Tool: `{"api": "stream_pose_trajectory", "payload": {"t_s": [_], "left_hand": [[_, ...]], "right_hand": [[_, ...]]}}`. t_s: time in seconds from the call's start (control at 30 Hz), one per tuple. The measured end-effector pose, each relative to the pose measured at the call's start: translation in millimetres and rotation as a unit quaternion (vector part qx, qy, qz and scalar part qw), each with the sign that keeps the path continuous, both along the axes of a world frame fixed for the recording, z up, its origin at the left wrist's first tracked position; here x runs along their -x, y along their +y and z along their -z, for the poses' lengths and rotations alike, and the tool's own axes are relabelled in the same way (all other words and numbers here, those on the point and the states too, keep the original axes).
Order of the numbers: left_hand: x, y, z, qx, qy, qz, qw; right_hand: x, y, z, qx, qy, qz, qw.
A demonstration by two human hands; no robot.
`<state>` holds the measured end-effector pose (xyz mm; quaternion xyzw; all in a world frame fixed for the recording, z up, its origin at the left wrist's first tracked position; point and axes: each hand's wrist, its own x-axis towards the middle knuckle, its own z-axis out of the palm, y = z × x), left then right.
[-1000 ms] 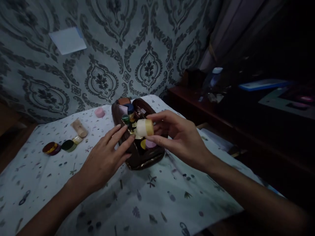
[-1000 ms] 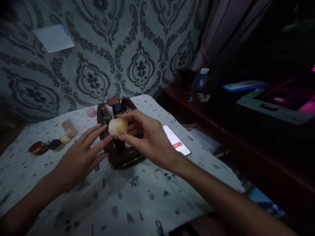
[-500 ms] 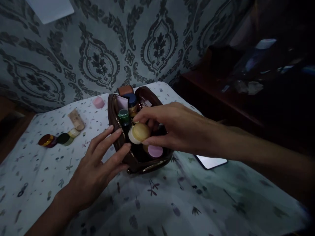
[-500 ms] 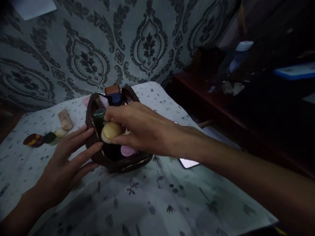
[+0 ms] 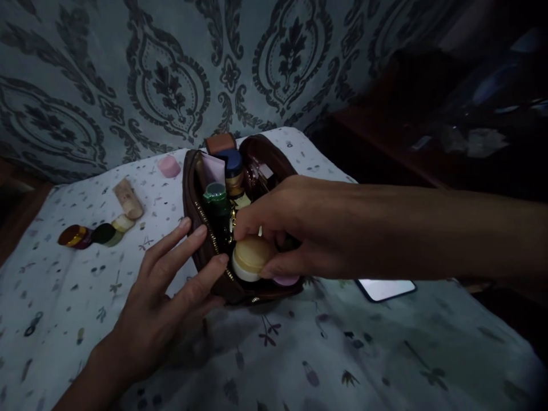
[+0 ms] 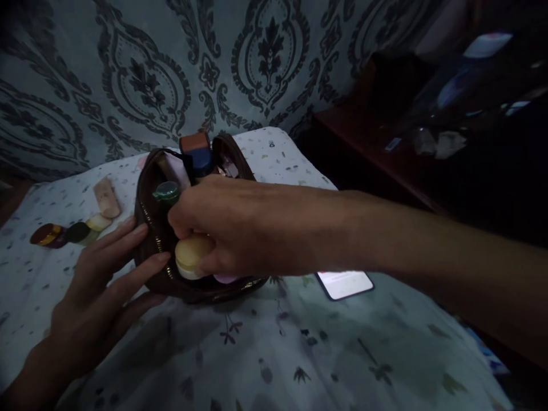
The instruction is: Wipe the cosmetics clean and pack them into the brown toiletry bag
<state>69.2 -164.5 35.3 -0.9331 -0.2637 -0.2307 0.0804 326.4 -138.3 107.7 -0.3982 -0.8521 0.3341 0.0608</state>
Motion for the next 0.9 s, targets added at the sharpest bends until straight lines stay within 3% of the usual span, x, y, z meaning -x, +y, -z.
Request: {"api": "stream_pose_trajectory", "payload": {"t_s": [0.27,0.5,0.9], "left_hand": [[1,0,1.3,0.006,-0.004,0.001,1.000],[0,-1,1.2,0.013,-0.010,-0.002,1.000],[-2,0,1.0,0.005,-0.008,0.002,1.000]], "right_hand": [[9,5,10.0,0.050,0.006,0.017,0.999],[23,1,18.1,-0.012,-0.031,0.030,0.999],[46,-6,23.8,-0.044,-0.160,0.057,0.985]]}}
